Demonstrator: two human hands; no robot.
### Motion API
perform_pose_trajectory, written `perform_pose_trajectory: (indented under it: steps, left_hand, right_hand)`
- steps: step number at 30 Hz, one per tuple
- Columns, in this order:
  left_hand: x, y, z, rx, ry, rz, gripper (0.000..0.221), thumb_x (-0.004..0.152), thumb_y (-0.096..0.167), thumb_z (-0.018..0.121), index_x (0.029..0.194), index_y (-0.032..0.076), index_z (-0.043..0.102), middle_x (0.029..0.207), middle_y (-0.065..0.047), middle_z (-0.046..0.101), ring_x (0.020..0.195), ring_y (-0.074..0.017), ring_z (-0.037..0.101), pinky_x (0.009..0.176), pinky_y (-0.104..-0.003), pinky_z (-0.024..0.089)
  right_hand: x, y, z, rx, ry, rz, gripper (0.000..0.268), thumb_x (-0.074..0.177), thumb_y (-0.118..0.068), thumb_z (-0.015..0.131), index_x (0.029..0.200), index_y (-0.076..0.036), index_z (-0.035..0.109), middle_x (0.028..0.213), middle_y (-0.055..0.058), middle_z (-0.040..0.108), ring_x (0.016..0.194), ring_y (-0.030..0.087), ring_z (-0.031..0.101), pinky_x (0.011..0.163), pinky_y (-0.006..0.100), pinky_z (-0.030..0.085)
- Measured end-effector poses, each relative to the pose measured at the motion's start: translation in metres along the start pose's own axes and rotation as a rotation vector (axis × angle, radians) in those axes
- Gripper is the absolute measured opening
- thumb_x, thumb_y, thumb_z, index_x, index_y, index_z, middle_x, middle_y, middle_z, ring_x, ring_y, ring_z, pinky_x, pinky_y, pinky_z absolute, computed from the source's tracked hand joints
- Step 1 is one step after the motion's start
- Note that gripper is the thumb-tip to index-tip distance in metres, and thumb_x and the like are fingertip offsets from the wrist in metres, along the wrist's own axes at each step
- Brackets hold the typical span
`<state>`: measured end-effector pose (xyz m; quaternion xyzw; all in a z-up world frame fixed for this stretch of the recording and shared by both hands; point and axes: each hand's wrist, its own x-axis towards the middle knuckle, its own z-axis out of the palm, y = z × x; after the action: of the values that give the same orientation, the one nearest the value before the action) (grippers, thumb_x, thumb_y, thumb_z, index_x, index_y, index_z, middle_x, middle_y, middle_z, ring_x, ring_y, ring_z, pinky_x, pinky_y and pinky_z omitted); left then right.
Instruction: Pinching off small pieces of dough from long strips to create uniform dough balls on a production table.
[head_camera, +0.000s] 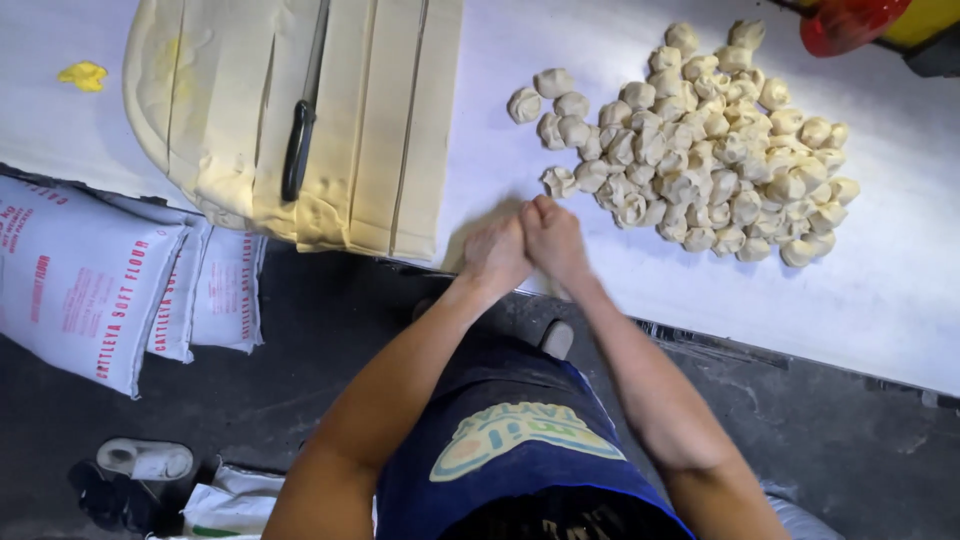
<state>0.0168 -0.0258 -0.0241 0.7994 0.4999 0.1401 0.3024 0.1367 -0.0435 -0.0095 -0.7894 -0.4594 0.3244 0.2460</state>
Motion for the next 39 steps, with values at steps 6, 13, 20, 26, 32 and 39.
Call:
perform_pose_trajectory:
  steps: [6, 13, 20, 26, 32, 39]
  left_hand:
    - [0.064, -0.001, -0.018, 0.364, -0.240, 0.105, 0.015, 0.076, 0.023, 0.067, 0.081, 0.013, 0.077, 0.071, -0.010, 0.075, 0.075, -0.0322, 0.077, 0.063, -0.046, 0.057]
    - [-0.016, 0.015, -0.033, 0.560, 0.080, 0.187, 0.079, 0.079, 0.062, 0.070, 0.132, 0.006, 0.053, 0.125, -0.022, 0.052, 0.122, -0.0438, 0.046, 0.097, -0.059, 0.038]
    - [-0.010, -0.051, -0.030, 0.350, 0.047, 0.188, 0.044, 0.072, 0.011, 0.077, 0.113, 0.008, 0.061, 0.105, -0.011, 0.059, 0.100, -0.0384, 0.063, 0.082, -0.050, 0.053]
    - [-0.027, -0.017, -0.038, -0.279, -0.041, 0.140, 0.043, 0.078, -0.004, 0.068, 0.116, 0.006, 0.048, 0.107, -0.013, 0.047, 0.084, -0.0491, 0.069, 0.072, -0.050, 0.062]
    - [-0.034, 0.030, -0.030, -0.105, 0.033, 0.141, 0.062, 0.072, -0.010, 0.070, 0.128, -0.002, 0.046, 0.112, -0.021, 0.052, 0.100, -0.0508, 0.064, 0.089, -0.054, 0.057]
    - [0.032, 0.037, -0.011, 0.102, -0.182, 0.054, 0.027, 0.079, 0.035, 0.066, 0.097, 0.014, 0.064, 0.092, -0.009, 0.069, 0.091, -0.0428, 0.074, 0.079, -0.057, 0.057]
  right_hand:
    - [-0.021, 0.024, -0.038, 0.147, -0.214, 0.047, 0.034, 0.098, -0.036, 0.050, 0.089, -0.013, 0.074, 0.062, 0.013, 0.063, 0.048, 0.024, 0.060, 0.030, 0.033, 0.046]
    - [-0.056, -0.034, -0.096, 0.049, -0.024, -0.546, 0.043, 0.091, -0.021, 0.078, 0.126, -0.002, 0.061, 0.106, 0.021, 0.063, 0.100, 0.038, 0.062, 0.085, 0.047, 0.046]
    - [-0.048, 0.020, 0.018, -0.186, 0.036, -0.326, 0.043, 0.093, -0.023, 0.078, 0.133, -0.011, 0.067, 0.117, 0.011, 0.056, 0.101, 0.033, 0.067, 0.079, 0.043, 0.060]
    - [-0.060, -0.004, 0.003, 0.552, -0.040, 0.047, 0.038, 0.109, -0.037, 0.054, 0.127, -0.007, 0.069, 0.096, 0.018, 0.064, 0.082, 0.026, 0.067, 0.056, 0.035, 0.063]
    - [-0.024, 0.026, 0.014, 0.182, 0.146, 0.009, 0.032, 0.105, -0.029, 0.049, 0.098, -0.002, 0.064, 0.081, 0.032, 0.061, 0.082, 0.042, 0.066, 0.065, 0.054, 0.048]
    - [0.016, 0.049, -0.045, 0.048, -0.065, -0.111, 0.022, 0.099, -0.029, 0.055, 0.091, -0.016, 0.071, 0.069, 0.012, 0.066, 0.076, 0.033, 0.071, 0.064, 0.045, 0.055]
